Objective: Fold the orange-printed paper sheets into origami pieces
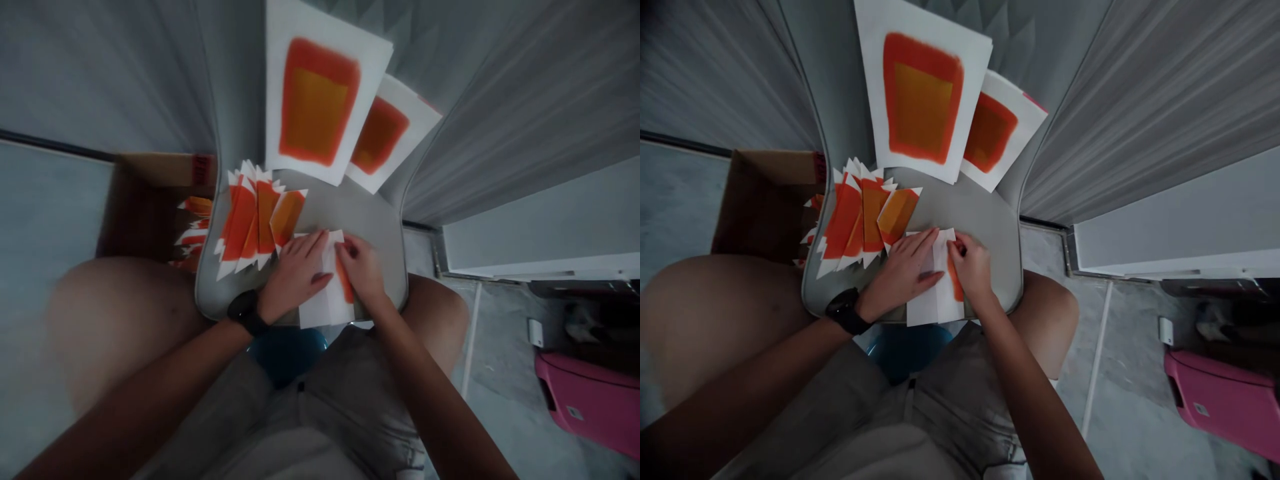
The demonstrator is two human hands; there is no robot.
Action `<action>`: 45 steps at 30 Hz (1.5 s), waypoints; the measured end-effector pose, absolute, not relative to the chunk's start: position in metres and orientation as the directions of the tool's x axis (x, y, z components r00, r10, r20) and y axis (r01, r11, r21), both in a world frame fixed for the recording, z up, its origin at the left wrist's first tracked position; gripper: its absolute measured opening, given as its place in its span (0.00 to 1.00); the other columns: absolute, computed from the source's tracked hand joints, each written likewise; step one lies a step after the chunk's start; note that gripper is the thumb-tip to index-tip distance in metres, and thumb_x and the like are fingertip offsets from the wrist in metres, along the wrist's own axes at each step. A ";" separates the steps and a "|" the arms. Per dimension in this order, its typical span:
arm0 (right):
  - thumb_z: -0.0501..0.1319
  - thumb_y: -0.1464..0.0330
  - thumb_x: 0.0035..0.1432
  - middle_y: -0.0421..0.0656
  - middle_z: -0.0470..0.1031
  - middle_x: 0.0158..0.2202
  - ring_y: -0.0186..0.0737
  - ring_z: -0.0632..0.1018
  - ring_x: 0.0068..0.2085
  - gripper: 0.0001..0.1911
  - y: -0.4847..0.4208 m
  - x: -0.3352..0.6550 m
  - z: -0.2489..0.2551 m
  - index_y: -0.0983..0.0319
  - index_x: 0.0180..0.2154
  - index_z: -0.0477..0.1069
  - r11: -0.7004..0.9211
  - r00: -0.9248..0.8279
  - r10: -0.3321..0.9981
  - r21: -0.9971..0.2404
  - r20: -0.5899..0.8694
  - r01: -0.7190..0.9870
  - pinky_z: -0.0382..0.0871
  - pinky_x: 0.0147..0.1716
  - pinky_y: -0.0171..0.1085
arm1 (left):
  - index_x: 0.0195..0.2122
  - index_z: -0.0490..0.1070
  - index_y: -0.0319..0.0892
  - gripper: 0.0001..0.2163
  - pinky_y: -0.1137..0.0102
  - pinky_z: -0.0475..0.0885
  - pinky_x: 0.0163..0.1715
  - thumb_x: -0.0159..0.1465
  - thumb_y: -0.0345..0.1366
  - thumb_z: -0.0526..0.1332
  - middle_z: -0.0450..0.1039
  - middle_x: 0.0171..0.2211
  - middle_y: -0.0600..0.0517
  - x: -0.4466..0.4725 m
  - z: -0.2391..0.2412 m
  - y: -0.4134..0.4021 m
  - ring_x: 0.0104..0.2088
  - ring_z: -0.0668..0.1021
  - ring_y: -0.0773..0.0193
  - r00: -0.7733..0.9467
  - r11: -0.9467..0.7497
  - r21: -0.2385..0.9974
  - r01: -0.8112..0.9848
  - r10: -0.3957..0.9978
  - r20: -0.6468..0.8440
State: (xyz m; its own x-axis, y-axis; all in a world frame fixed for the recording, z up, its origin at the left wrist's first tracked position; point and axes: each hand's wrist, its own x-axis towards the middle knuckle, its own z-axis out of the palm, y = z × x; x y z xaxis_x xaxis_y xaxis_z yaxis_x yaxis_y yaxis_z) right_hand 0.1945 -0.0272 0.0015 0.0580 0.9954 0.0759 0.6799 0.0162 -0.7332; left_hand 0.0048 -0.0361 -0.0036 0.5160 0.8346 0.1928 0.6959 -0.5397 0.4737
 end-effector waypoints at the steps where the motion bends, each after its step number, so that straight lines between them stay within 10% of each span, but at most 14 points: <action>1: 0.60 0.64 0.67 0.46 0.85 0.39 0.45 0.83 0.38 0.14 -0.024 0.193 0.004 0.61 0.47 0.82 -0.045 0.092 0.996 -0.753 0.020 0.656 0.77 0.42 0.42 | 0.75 0.53 0.38 0.33 0.53 0.60 0.70 0.73 0.45 0.59 0.59 0.74 0.41 0.005 -0.003 -0.037 0.72 0.65 0.48 0.526 -0.547 0.462 0.697 0.829 0.188; 5: 0.61 0.67 0.65 0.46 0.85 0.37 0.45 0.83 0.37 0.11 -0.012 0.189 0.011 0.61 0.42 0.83 -0.120 0.121 0.991 -0.740 -0.053 0.662 0.77 0.42 0.42 | 0.74 0.57 0.40 0.28 0.49 0.55 0.73 0.75 0.43 0.52 0.59 0.74 0.43 0.005 0.000 -0.041 0.75 0.59 0.47 0.593 -0.597 0.389 0.701 0.792 0.146; 11: 0.56 0.70 0.69 0.46 0.83 0.53 0.45 0.82 0.53 0.17 -0.023 0.194 0.004 0.57 0.49 0.83 0.216 -0.080 0.970 -0.670 0.228 0.710 0.75 0.60 0.47 | 0.75 0.52 0.34 0.33 0.51 0.55 0.74 0.72 0.43 0.56 0.58 0.74 0.38 0.008 -0.002 -0.042 0.74 0.61 0.47 0.531 -0.553 0.422 0.718 0.828 0.180; 20: 0.54 0.68 0.73 0.43 0.78 0.62 0.48 0.78 0.62 0.20 -0.034 0.210 -0.014 0.54 0.58 0.80 0.473 -0.412 0.880 -0.492 0.235 0.731 0.69 0.68 0.54 | 0.77 0.50 0.37 0.30 0.51 0.56 0.73 0.76 0.43 0.49 0.53 0.76 0.41 0.007 0.001 -0.041 0.76 0.58 0.48 0.566 -0.582 0.370 0.725 0.808 0.163; 45: 0.51 0.62 0.75 0.49 0.74 0.66 0.47 0.73 0.67 0.23 -0.045 0.211 -0.011 0.61 0.63 0.74 0.520 -0.446 0.852 -0.542 0.273 0.660 0.66 0.69 0.53 | 0.75 0.52 0.30 0.35 0.52 0.57 0.73 0.74 0.47 0.52 0.53 0.76 0.37 0.010 -0.001 -0.041 0.76 0.58 0.46 0.557 -0.573 0.316 0.756 0.817 0.151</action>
